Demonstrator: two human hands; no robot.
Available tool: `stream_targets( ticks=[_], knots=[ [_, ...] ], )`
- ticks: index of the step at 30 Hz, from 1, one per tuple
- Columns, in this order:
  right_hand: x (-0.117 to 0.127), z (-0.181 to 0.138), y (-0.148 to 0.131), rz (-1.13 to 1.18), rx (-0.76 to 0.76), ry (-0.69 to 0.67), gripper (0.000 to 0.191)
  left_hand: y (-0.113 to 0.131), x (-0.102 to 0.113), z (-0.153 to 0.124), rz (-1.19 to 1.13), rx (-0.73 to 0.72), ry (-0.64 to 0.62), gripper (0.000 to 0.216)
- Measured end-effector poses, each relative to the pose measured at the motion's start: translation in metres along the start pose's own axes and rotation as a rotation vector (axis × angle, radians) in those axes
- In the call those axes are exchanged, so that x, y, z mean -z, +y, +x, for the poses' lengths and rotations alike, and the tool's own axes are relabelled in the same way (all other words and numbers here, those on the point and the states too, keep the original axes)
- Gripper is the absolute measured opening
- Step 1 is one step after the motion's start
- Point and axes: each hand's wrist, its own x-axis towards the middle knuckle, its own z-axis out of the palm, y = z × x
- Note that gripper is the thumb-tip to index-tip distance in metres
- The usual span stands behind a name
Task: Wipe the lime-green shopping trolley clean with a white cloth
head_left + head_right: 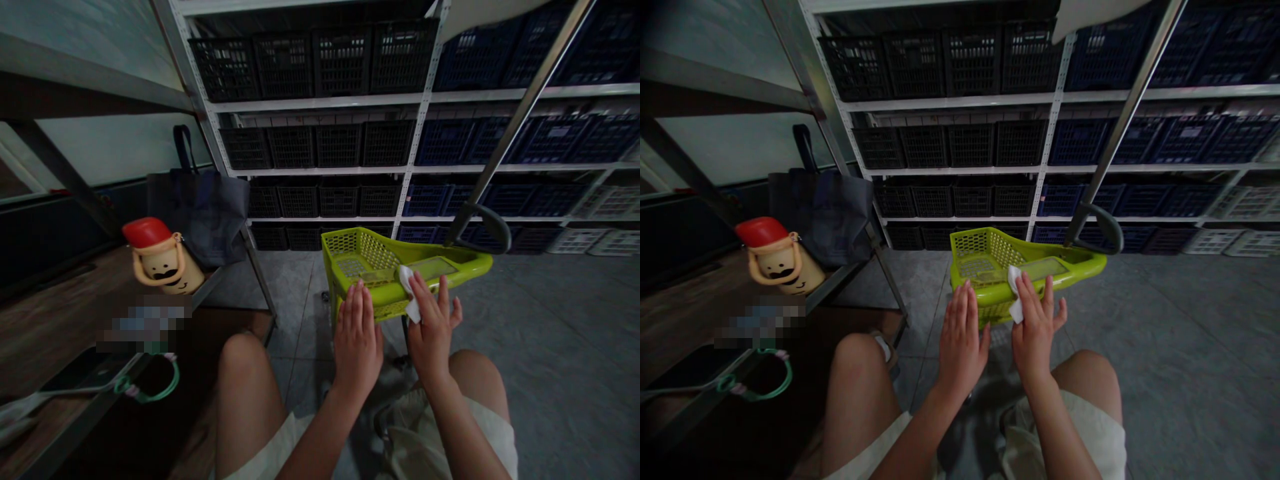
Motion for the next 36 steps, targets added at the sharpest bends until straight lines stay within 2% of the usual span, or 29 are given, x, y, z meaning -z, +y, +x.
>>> stream_targets(
  ticks=[4, 7, 9, 13, 16, 20, 23, 25, 27, 30, 32, 36],
  knots=[
    [-0.002, -0.011, -0.023, 0.097, 0.213, -0.146, 0.076, -0.002, -0.003, -0.003, 0.007, -0.004, -0.002, 0.082],
    [0.001, -0.012, -0.023, 0.129, 0.302, -0.193, 0.077, -0.004, -0.003, -0.003, 0.011, -0.015, -0.001, 0.084],
    [0.002, -0.008, -0.013, 0.111, 0.266, -0.159, 0.076, -0.004, -0.001, -0.003, 0.006, -0.022, -0.008, 0.083],
    [0.001, -0.001, 0.007, 0.025, 0.074, -0.03, 0.072, -0.002, 0.001, -0.001, 0.004, -0.016, -0.004, 0.08],
    [-0.001, -0.005, -0.003, 0.017, -0.001, 0.009, 0.072, 0.0, -0.001, -0.001, 0.015, -0.008, -0.001, 0.08],
    [-0.002, -0.017, -0.03, 0.115, 0.161, -0.129, 0.072, -0.002, -0.005, -0.004, 0.03, 0.006, -0.008, 0.078],
    [-0.001, -0.017, -0.028, 0.126, 0.244, -0.176, 0.073, -0.003, -0.004, -0.004, 0.036, -0.004, -0.013, 0.077],
    [0.001, -0.012, -0.015, 0.085, 0.2, -0.131, 0.071, -0.003, -0.002, -0.003, 0.035, -0.017, -0.01, 0.076],
    [0.001, -0.006, -0.001, 0.035, 0.091, -0.049, 0.069, -0.002, 0.0, -0.001, 0.038, -0.016, -0.001, 0.076],
    [0.0, -0.002, 0.003, 0.005, -0.041, 0.034, 0.068, 0.001, 0.0, 0.0, 0.038, -0.003, 0.002, 0.075],
    [-0.002, -0.005, -0.008, 0.026, -0.022, -0.006, 0.07, 0.002, -0.003, -0.001, 0.031, 0.007, 0.002, 0.076],
    [-0.001, -0.015, -0.031, 0.115, 0.173, -0.173, 0.071, 0.0, -0.008, -0.003, 0.015, 0.022, 0.023, 0.076]
  ],
)
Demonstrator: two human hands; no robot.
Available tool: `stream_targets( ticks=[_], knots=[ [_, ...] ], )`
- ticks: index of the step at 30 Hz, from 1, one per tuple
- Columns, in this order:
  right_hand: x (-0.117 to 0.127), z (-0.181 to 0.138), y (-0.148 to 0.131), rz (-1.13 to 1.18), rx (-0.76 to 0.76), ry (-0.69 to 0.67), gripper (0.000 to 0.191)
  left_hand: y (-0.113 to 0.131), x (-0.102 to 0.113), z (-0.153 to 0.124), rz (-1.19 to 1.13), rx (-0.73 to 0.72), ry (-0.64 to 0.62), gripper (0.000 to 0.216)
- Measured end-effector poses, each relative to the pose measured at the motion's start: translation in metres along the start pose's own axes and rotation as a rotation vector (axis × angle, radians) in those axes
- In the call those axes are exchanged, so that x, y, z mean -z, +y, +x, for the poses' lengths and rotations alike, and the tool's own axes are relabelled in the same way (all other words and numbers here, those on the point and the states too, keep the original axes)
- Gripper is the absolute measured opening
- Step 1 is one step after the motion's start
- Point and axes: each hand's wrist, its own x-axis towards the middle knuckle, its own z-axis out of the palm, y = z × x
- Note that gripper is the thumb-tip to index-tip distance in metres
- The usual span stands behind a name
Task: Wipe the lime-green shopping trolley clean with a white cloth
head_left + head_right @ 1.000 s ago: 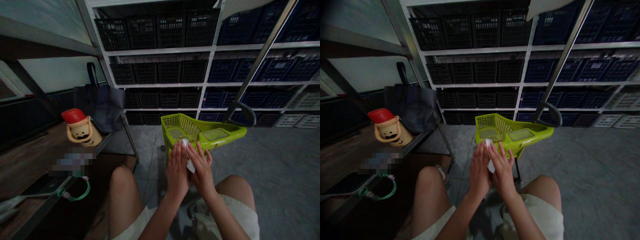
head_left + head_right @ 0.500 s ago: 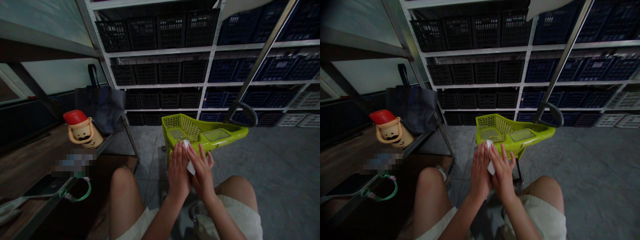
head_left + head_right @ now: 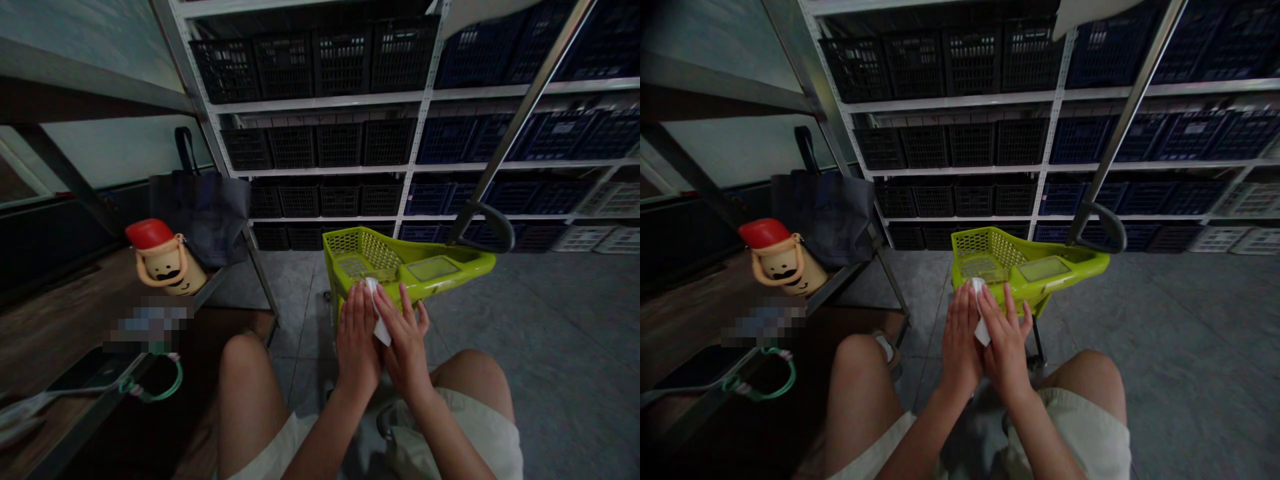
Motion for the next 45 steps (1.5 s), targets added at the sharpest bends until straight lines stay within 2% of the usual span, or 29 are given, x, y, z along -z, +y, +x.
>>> stream_targets(
  ticks=[2, 4, 8, 11, 15, 18, 22, 25, 27, 30, 32, 34, 37, 39, 41, 45],
  knots=[
    [0.003, 0.0, 0.002, 0.0, 0.063, -0.04, 0.071, -0.002, 0.001, 0.0, -0.009, -0.015, -0.009, 0.077],
    [0.008, 0.002, 0.015, -0.039, 0.051, -0.026, 0.072, -0.002, 0.004, 0.001, -0.006, -0.037, -0.025, 0.079],
    [0.016, 0.008, 0.043, -0.126, -0.139, 0.119, 0.071, 0.0, 0.009, 0.003, 0.011, -0.047, -0.028, 0.078],
    [0.014, 0.008, 0.036, -0.114, -0.211, 0.154, 0.071, 0.002, 0.008, 0.003, 0.004, -0.038, -0.04, 0.078],
    [0.009, 0.003, 0.006, -0.004, -0.024, -0.004, 0.075, -0.001, 0.005, 0.0, -0.035, -0.032, -0.046, 0.079],
    [0.012, 0.002, 0.005, 0.012, 0.061, -0.077, 0.078, -0.005, 0.006, 0.0, -0.043, -0.047, -0.041, 0.08],
    [0.019, 0.006, 0.032, -0.088, -0.1, 0.033, 0.076, -0.006, 0.009, 0.001, -0.014, -0.072, -0.042, 0.083],
    [0.017, 0.008, 0.035, -0.15, -0.219, 0.118, 0.074, -0.005, 0.008, 0.001, -0.009, -0.077, -0.035, 0.083],
    [0.013, 0.007, 0.022, -0.118, -0.178, 0.087, 0.075, -0.005, 0.006, 0.0, -0.009, -0.071, -0.029, 0.084],
    [0.011, 0.004, 0.001, -0.022, 0.013, -0.059, 0.077, -0.009, 0.004, -0.002, -0.009, -0.072, -0.012, 0.083],
    [0.013, 0.003, 0.001, -0.009, 0.082, -0.106, 0.078, -0.011, 0.004, -0.002, -0.002, -0.08, -0.015, 0.083],
    [0.017, 0.005, 0.013, -0.04, 0.047, -0.066, 0.077, -0.013, 0.006, -0.001, 0.01, -0.082, -0.029, 0.084],
    [0.019, 0.008, 0.033, -0.099, -0.11, 0.063, 0.075, -0.012, 0.009, 0.001, 0.018, -0.074, -0.037, 0.084],
    [0.015, 0.009, 0.034, -0.102, -0.183, 0.11, 0.074, -0.011, 0.009, 0.001, 0.012, -0.064, -0.03, 0.084],
    [0.01, 0.007, 0.023, -0.063, -0.156, 0.084, 0.074, -0.011, 0.007, 0.001, 0.006, -0.056, -0.023, 0.083],
    [0.006, 0.003, -0.002, 0.018, 0.064, -0.08, 0.079, -0.015, 0.007, 0.001, -0.015, -0.056, -0.025, 0.08]
  ],
)
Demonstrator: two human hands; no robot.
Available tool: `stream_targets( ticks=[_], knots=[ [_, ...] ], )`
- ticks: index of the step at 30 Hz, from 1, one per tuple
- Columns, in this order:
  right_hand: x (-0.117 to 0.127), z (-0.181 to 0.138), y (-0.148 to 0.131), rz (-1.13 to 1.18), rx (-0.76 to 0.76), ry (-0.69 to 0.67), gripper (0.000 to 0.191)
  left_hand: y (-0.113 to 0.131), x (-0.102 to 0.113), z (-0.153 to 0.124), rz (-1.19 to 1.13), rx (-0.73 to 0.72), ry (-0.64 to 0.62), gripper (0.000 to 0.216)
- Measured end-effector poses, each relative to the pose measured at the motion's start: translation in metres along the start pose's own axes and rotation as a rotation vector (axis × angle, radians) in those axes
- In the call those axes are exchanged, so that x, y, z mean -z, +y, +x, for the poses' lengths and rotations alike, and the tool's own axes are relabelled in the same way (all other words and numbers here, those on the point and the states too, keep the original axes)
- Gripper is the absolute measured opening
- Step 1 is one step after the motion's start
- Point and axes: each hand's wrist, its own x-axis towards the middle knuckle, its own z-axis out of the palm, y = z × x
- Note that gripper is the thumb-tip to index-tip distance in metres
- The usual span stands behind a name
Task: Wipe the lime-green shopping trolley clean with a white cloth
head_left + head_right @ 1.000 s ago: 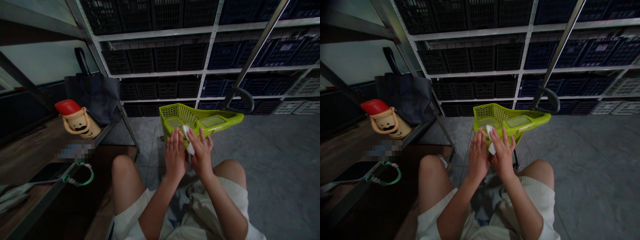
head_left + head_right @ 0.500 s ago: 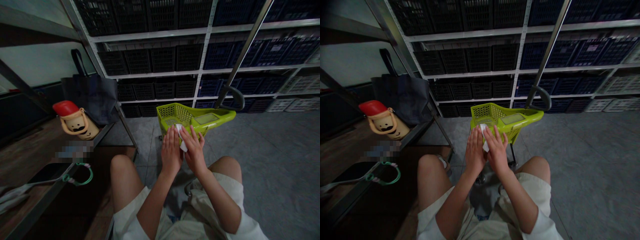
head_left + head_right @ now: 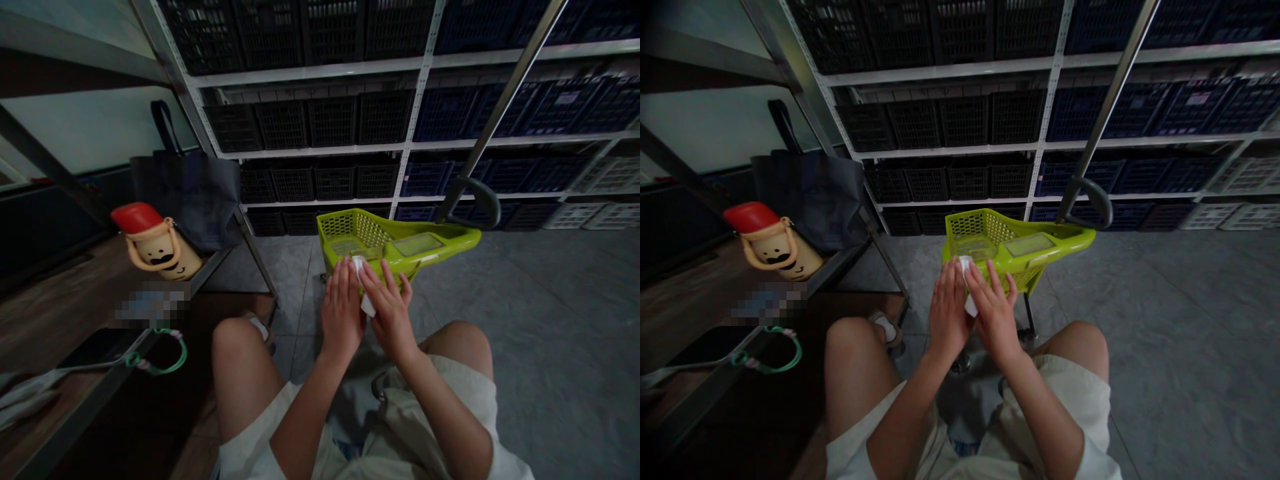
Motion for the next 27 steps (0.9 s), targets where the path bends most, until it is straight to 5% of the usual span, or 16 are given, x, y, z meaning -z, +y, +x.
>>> stream_targets(
  ticks=[8, 15, 18, 23, 27],
  knots=[
    [0.006, 0.005, 0.027, -0.108, -0.224, 0.15, 0.08, -0.003, 0.005, 0.003, 0.039, 0.013, -0.01, 0.082],
    [-0.005, 0.006, -0.01, 0.005, -0.057, 0.003, 0.082, -0.002, -0.001, 0.0, 0.016, 0.042, 0.017, 0.081],
    [0.0, 0.006, -0.003, -0.009, -0.035, -0.008, 0.08, -0.004, 0.001, 0.001, 0.014, 0.028, 0.001, 0.079],
    [0.009, 0.007, 0.029, -0.102, -0.195, 0.135, 0.077, -0.003, 0.004, 0.003, 0.024, 0.014, 0.004, 0.081],
    [0.003, 0.008, 0.019, -0.129, -0.259, 0.18, 0.079, 0.0, 0.001, 0.003, 0.023, 0.032, 0.014, 0.084]
  ],
)
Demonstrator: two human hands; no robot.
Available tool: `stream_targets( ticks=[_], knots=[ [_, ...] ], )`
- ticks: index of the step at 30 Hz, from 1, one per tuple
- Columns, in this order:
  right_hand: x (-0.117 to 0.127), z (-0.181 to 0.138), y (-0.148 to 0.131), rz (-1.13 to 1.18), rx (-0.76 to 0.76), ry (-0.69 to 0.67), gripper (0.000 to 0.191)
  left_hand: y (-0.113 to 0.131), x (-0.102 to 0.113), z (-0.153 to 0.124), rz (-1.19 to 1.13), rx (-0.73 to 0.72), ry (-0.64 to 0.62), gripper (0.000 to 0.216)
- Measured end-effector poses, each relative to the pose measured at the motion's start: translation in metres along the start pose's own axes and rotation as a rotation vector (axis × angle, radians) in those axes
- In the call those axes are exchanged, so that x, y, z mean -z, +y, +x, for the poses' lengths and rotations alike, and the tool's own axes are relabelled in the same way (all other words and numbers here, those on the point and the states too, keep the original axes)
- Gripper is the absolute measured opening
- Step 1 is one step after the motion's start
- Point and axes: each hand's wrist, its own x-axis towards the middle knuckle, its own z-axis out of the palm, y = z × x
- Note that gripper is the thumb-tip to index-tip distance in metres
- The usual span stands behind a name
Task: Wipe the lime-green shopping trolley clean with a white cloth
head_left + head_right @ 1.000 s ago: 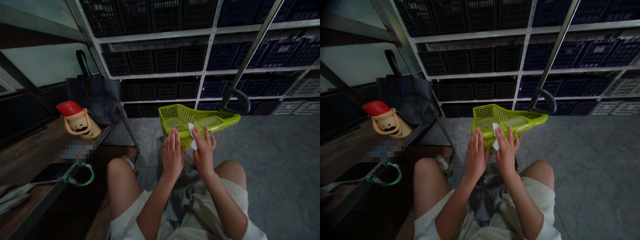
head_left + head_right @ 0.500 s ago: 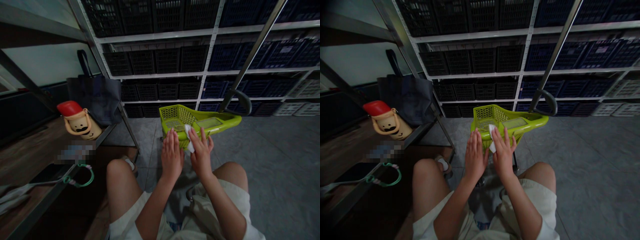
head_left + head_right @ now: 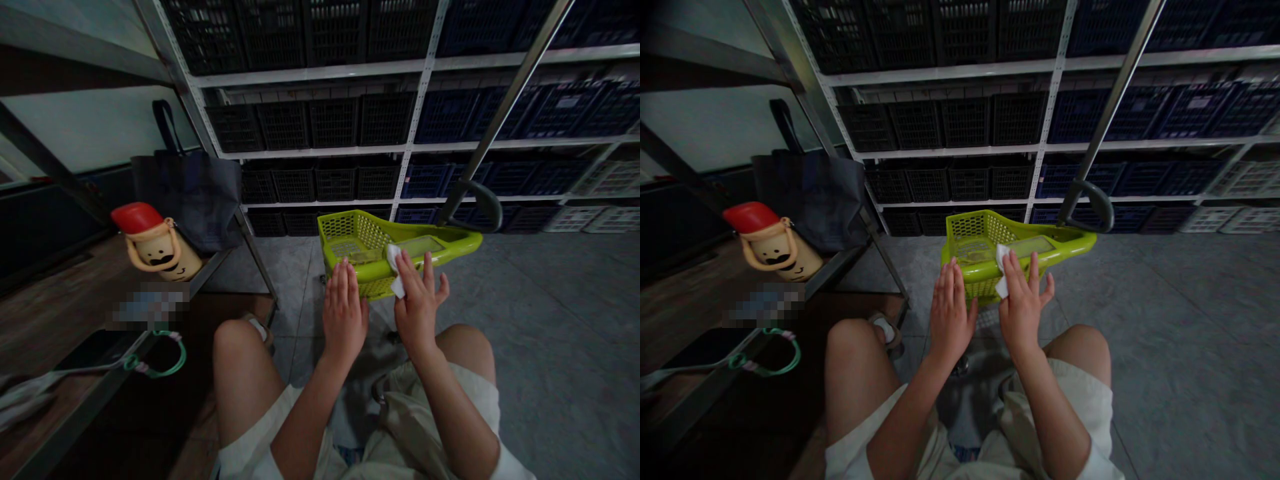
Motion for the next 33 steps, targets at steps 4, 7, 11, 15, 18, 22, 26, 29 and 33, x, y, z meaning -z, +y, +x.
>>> stream_targets(
  ticks=[4, 7, 11, 15, 18, 22, 26, 29, 33],
  knots=[
    [-0.004, -0.009, -0.028, 0.109, 0.204, -0.147, 0.082, -0.001, -0.003, -0.002, -0.033, 0.023, 0.012, 0.079],
    [-0.001, -0.008, -0.028, 0.137, 0.3, -0.221, 0.084, -0.002, -0.003, -0.003, -0.052, 0.026, 0.014, 0.079],
    [0.006, 0.002, 0.002, 0.066, 0.19, -0.135, 0.079, 0.0, -0.001, -0.001, -0.051, 0.006, 0.015, 0.082],
    [0.004, 0.005, 0.015, 0.008, 0.014, 0.01, 0.073, 0.005, -0.003, 0.0, -0.03, 0.018, 0.022, 0.084],
    [-0.001, -0.001, -0.002, 0.048, 0.068, -0.047, 0.076, 0.006, -0.006, -0.001, -0.026, 0.019, 0.035, 0.084],
    [-0.001, -0.005, -0.024, 0.137, 0.266, -0.228, 0.083, 0.004, -0.008, -0.003, -0.05, 0.042, 0.035, 0.08],
    [0.006, 0.003, -0.008, 0.107, 0.284, -0.222, 0.081, 0.002, -0.006, -0.003, -0.054, 0.016, 0.034, 0.08],
    [0.008, 0.009, 0.013, 0.053, 0.141, -0.109, 0.076, 0.004, -0.005, -0.001, -0.037, 0.011, 0.042, 0.079],
    [0.004, 0.007, 0.013, 0.02, 0.012, -0.007, 0.073, 0.006, -0.006, -0.001, -0.019, 0.018, 0.039, 0.083]
  ],
)
